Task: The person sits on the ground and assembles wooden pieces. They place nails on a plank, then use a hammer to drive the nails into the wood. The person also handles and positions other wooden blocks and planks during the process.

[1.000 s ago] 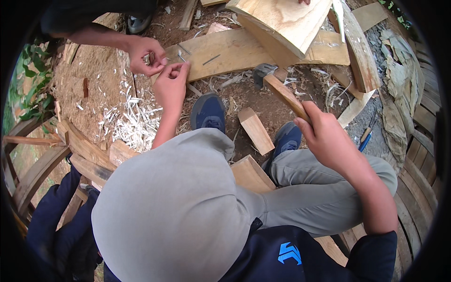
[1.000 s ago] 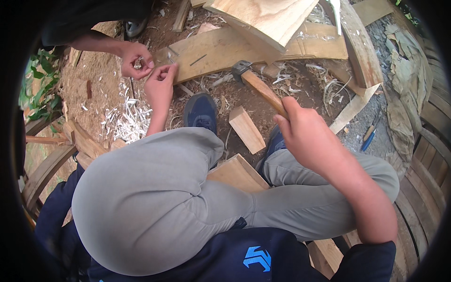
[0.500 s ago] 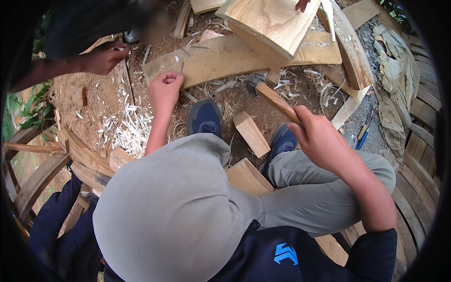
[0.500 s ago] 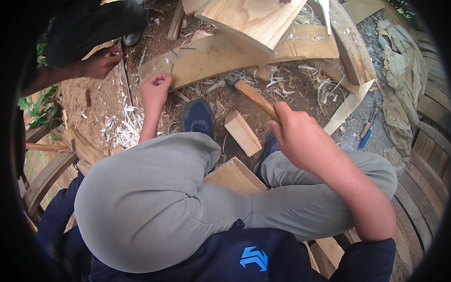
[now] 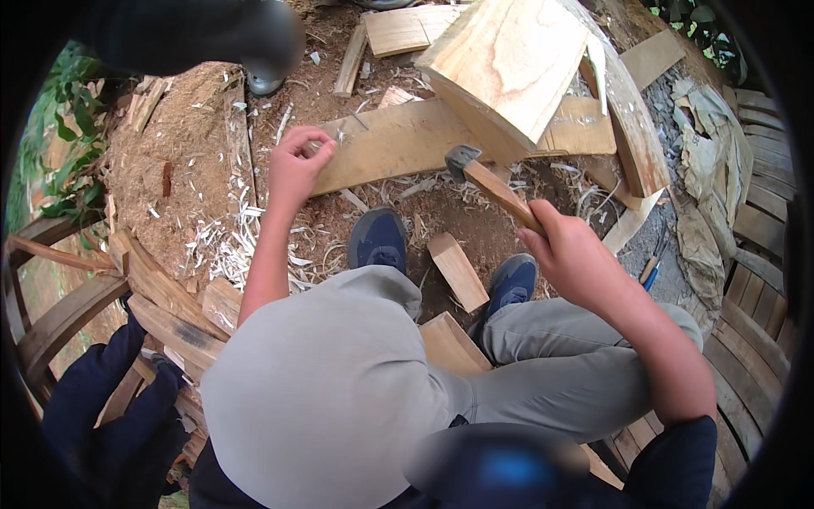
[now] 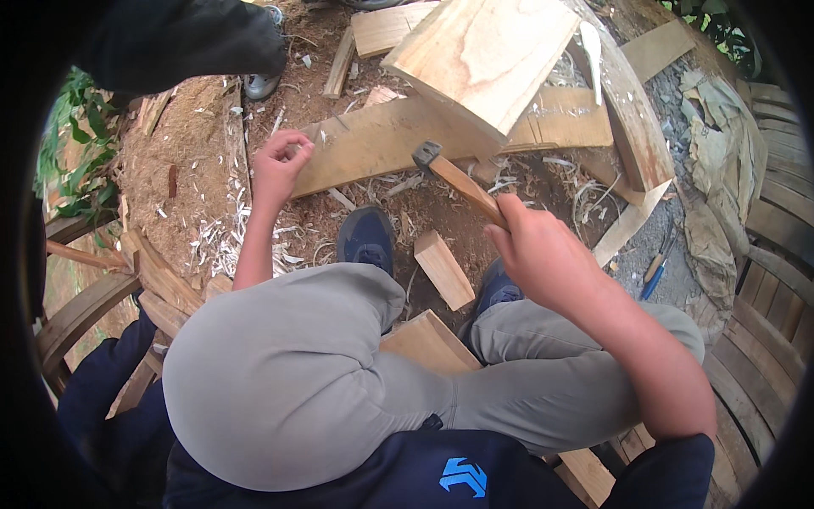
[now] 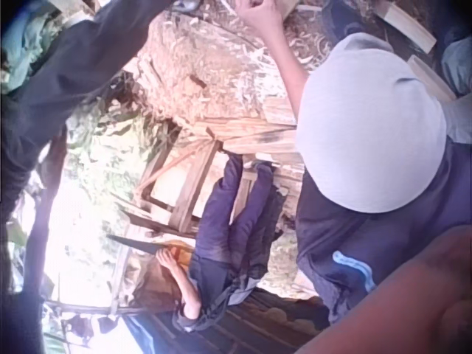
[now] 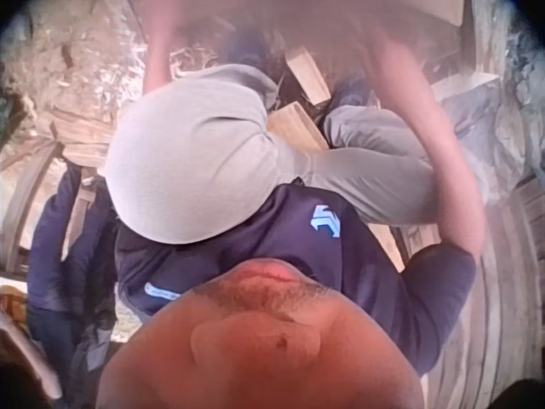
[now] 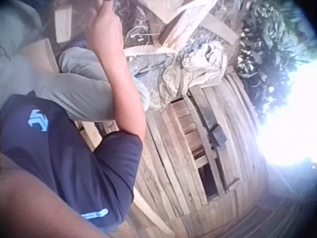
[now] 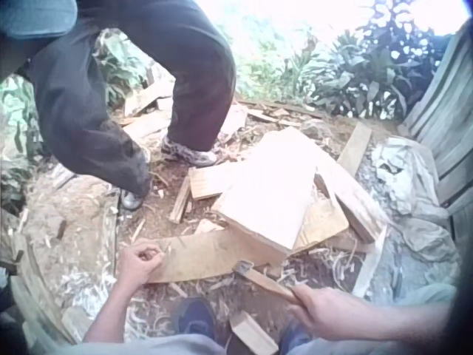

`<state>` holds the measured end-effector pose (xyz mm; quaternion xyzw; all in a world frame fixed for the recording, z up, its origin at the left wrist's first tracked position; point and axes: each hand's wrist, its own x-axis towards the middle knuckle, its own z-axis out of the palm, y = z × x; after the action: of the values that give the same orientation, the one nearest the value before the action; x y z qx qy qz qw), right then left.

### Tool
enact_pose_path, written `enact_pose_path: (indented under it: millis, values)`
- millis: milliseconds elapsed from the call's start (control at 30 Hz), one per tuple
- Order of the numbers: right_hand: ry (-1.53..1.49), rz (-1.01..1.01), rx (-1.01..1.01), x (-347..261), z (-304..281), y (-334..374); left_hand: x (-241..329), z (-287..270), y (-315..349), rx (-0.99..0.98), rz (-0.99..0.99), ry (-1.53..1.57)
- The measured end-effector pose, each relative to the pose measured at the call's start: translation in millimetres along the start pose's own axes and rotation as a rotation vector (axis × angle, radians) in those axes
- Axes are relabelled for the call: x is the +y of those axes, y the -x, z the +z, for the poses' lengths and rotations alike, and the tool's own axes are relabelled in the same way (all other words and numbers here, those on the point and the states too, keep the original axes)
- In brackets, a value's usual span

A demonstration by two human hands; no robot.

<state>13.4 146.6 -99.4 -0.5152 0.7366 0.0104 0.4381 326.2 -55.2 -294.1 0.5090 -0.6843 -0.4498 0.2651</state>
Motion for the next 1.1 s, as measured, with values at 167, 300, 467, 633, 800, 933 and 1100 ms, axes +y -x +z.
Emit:
enact_pose_path:
  millis: [167,300,467,633,800,933,1100]
  values:
    - [0.041,-0.016,-0.012,11.6,14.1,-7.7,-2.3,10.0,21.3,-0.176,-0.241,-0.012]
    - [0.088,-0.038,-0.047,14.4,16.4,-8.2,23.7,22.0,24.0,-0.101,-0.115,0.163]
    - [0.04,-0.03,-0.021,15.3,19.9,0.1,16.7,24.7,-41.3,-0.056,0.029,0.035]
    - [0.032,-0.071,-0.054,11.5,19.8,2.9,11.8,17.6,-128.6,-0.264,-0.095,-0.011]
    - [0.068,-0.088,-0.079,7.9,13.9,3.6,16.6,57.1,-159.5,-0.366,0.066,-0.366]
    - [0.066,-0.077,-0.085,8.3,11.6,2.2,8.5,77.9,-159.3,-0.412,0.177,-0.336]
    - [0.05,-0.067,-0.089,11.5,9.9,1.3,-2.8,84.6,-168.4,-0.452,0.252,-0.417]
